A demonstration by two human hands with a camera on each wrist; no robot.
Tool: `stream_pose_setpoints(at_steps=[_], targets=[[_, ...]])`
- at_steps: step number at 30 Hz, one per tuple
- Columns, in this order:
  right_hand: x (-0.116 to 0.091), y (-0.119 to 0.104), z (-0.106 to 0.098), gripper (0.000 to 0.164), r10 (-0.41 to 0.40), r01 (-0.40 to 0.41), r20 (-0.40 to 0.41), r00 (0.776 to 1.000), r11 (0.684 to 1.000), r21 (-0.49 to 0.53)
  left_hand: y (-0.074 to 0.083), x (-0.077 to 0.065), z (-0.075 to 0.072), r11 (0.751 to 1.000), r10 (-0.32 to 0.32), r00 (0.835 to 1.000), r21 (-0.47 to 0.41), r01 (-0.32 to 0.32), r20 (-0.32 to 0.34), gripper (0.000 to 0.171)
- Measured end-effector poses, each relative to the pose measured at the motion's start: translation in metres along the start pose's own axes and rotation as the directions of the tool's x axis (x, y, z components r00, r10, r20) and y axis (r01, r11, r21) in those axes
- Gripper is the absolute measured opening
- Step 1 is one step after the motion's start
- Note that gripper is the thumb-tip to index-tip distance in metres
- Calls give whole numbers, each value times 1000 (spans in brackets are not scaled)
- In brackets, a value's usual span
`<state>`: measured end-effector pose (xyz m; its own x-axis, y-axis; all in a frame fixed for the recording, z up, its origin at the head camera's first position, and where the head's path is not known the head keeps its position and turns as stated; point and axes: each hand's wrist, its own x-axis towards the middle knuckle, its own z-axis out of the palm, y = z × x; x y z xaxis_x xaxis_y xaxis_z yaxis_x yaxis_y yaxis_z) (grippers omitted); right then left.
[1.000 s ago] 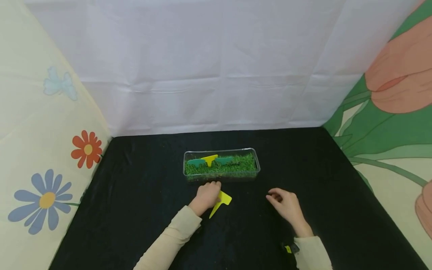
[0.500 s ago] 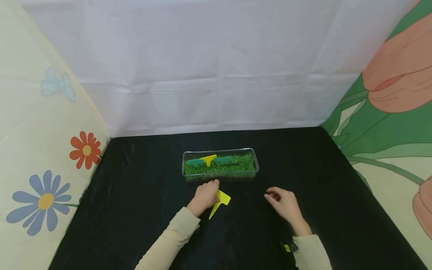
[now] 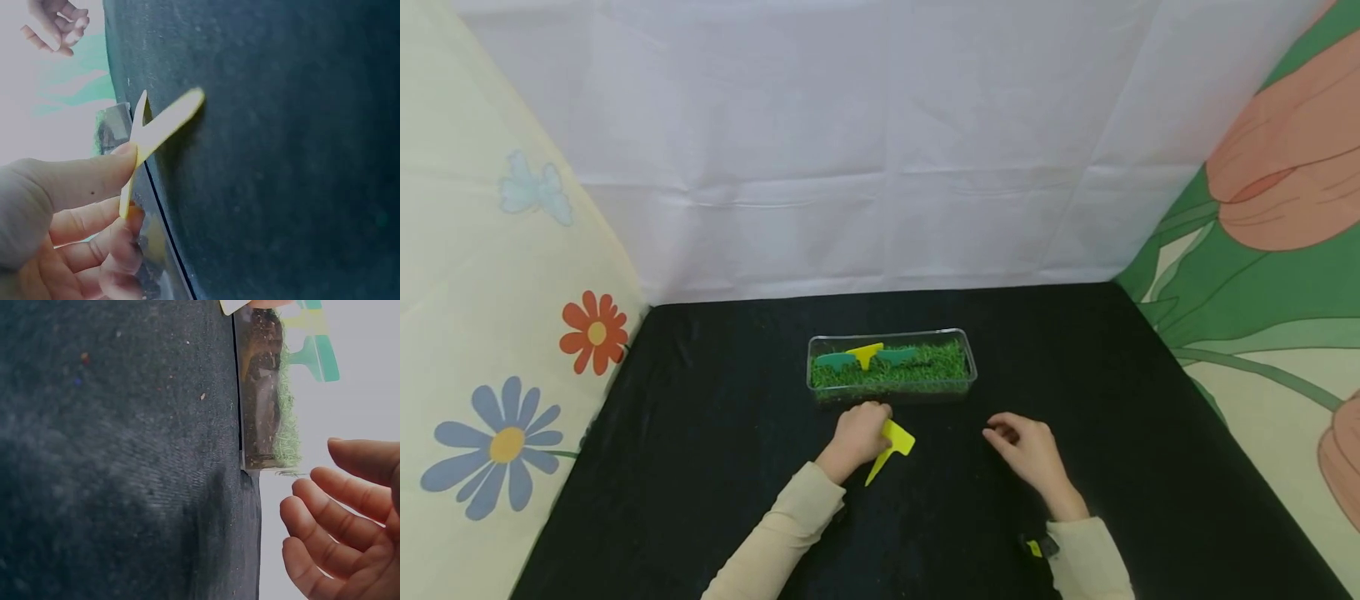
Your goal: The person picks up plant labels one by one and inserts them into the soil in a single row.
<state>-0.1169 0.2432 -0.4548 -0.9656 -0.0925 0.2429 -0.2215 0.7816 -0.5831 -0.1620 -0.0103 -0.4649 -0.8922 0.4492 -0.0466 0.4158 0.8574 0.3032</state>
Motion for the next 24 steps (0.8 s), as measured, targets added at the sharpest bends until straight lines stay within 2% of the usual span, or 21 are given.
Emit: stream_pose_setpoints(at_steps=[7,16,24], targets=[[1,0,-1,8,-4,4,-3,1000,1000,-2,-3,-2,-2,987,26,998,-157,-34,-52,12],[1,-1,-2,8,-10,10,-5,1000,1000,-5,-3,-2,-8,958,38,999,-283,-45,-32,13],[3,-2,-2,9,-25,25,-11,1000,1000,-3,-5,0,-11,933,72,996,-351,-84,-48,11]])
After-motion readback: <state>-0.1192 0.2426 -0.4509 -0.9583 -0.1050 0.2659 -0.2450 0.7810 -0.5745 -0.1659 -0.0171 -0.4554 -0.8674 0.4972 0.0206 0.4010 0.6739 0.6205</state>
